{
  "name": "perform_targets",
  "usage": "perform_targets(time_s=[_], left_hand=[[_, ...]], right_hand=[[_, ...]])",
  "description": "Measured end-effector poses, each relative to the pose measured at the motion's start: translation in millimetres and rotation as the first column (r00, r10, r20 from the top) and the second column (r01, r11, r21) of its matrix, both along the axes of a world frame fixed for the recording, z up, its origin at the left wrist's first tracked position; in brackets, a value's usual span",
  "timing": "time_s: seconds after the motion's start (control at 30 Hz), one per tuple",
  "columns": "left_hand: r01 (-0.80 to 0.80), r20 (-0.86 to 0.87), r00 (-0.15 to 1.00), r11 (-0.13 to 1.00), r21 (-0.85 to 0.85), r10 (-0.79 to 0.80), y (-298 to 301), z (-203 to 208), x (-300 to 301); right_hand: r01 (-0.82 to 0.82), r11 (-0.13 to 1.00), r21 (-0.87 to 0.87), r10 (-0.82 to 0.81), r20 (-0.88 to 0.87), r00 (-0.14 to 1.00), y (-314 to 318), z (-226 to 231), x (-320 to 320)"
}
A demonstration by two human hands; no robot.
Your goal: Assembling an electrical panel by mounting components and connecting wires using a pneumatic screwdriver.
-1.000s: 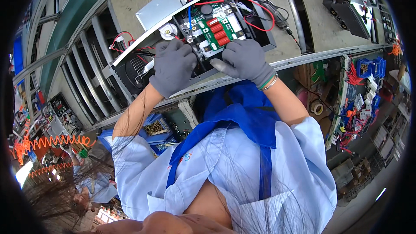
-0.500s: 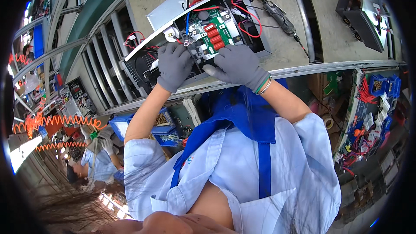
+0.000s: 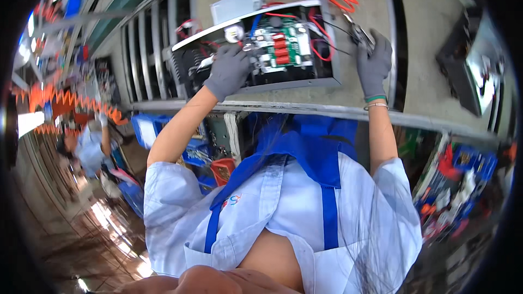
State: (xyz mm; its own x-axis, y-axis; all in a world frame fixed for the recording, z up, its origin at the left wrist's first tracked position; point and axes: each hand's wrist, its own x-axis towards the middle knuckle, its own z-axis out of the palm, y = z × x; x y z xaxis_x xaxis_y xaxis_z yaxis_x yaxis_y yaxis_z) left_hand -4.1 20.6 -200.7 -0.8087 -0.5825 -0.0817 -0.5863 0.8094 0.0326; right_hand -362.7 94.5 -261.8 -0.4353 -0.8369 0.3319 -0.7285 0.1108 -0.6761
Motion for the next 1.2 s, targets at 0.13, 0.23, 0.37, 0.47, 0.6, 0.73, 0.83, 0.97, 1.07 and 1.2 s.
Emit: perform_targets(time_s=[0.13,0.23,0.37,0.47,0.6,0.73,0.83,0.97,1.07,1.2], left_hand=[[-0.083,-0.057,0.995,0.996,0.022,0.084,-5,6,-15],[-0.419,-0.458,0.836,0.890,-0.179,0.302,30,19,-15],[-0.872,-0.685,0.387,0.487,-0.052,0.618,89,20,56],[-0.997,-0.687,0.076,0.042,-0.066,0.722,146,-40,195],[-0.827,-0.307,-0.561,-0.539,0.162,0.768,208,-98,382],[-0.786,-0.164,-0.613,-0.575,0.225,0.773,253,-149,518],[-0.881,0.109,-0.464,-0.471,0.043,0.879,272,-184,576],[-0.912,-0.080,-0.371,-0.347,0.220,0.925,269,-185,518],[-0.829,-0.327,-0.504,-0.342,0.443,0.799,302,-169,537],[-0.559,-0.326,-0.781,-0.365,0.744,0.533,274,-150,508]], right_hand=[[-0.346,0.908,0.236,0.388,-0.168,0.906,-20,-117,-49],[-0.133,0.908,0.397,0.221,-0.185,0.957,-42,-143,-65],[-0.467,0.865,0.181,0.435,0.192,0.880,-55,-173,-124],[-0.447,0.786,0.428,-0.149,0.832,0.535,-54,-125,-157],[-0.597,0.788,0.151,-0.054,0.983,0.176,-46,42,-166],[-0.238,0.925,-0.298,0.371,0.843,0.389,-26,194,-94],[-0.142,0.851,-0.505,0.504,0.711,0.490,-13,241,-71],[0.014,0.762,-0.648,0.482,0.581,0.655,12,290,59],[-0.201,0.578,-0.791,0.749,0.417,0.515,-2,286,97],[-0.577,0.358,-0.734,0.918,0.166,0.359,11,315,92]])
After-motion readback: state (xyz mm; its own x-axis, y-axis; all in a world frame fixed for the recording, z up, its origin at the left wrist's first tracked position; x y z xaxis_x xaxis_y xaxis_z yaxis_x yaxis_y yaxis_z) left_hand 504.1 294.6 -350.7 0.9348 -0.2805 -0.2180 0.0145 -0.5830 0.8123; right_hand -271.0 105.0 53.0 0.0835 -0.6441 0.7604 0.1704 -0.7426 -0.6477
